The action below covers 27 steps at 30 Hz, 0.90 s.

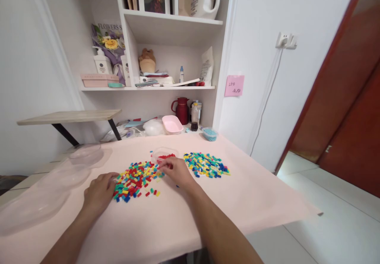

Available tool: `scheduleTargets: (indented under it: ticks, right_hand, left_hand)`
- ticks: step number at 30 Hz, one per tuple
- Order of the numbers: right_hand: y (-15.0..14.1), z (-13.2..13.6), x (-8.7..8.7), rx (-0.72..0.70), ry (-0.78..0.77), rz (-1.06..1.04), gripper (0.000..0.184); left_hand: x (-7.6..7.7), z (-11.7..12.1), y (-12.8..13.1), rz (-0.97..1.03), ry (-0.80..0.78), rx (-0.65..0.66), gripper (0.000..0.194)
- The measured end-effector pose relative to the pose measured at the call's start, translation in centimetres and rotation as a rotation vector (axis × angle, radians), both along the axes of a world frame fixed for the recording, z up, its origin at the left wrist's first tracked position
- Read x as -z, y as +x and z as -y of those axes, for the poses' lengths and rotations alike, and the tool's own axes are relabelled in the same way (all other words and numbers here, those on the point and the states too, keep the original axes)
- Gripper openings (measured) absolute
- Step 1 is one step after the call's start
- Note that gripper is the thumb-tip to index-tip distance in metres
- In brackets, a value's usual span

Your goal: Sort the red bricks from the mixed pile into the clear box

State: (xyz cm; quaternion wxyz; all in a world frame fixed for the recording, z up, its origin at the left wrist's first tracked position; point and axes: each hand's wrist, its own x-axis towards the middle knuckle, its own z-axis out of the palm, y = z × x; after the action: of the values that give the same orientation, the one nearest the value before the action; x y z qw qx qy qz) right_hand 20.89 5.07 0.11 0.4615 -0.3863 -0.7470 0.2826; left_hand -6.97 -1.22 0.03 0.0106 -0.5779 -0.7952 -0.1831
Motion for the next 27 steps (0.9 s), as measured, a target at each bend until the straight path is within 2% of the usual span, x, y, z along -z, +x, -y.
scheduleTargets:
  ticks: [3,5,7,10,15,20,22,25,27]
  right_hand:
    - [0.1,-1.4,0.1,0.239,-0.003,-0.167,0.021]
    - [0.5,-2.3,0.4,0.354,0.001,-0.195,0.024]
    - [0.9,-3.0,0.6,0.401,-0.009,-0.177,0.026]
    - [1.4,-3.3,0.8,0.394,-0.046,-0.154,0.029]
    - [0.8,-1.1,-0.1,0.241,-0.005,-0.136,0.032]
    - [-0.3,1.6,-0.8,-0.135,-0.029,0.070,0.016]
    - [-0.5,2.1,-0.8,-0.233,-0.058,0.153,0.012]
    - [-0.4,2.3,-0.7,-0.297,-0.067,0.291,0.005]
    - [-0.2,2.3,-0.7,-0.304,-0.037,0.379,0.010]
  left_hand:
    - [0.0,0.1,0.1,0.012,0.004,-0.001,0.040]
    - [-0.1,0.1,0.2,0.020,0.002,-0.001,0.040]
    - [-0.2,0.1,0.2,0.026,-0.002,0.001,0.040]
    - [-0.3,0.1,0.2,0.030,-0.008,0.005,0.041]
    - [-0.2,0.2,0.2,0.031,-0.010,0.002,0.040]
    - [-0.2,0.2,0.2,0.021,-0.008,-0.007,0.040]
    - [-0.2,0.2,0.2,0.019,-0.007,-0.004,0.040]
    - [-0.2,0.2,0.2,0.022,-0.006,0.003,0.041]
    - [-0.1,0.2,0.2,0.027,-0.006,0.005,0.042]
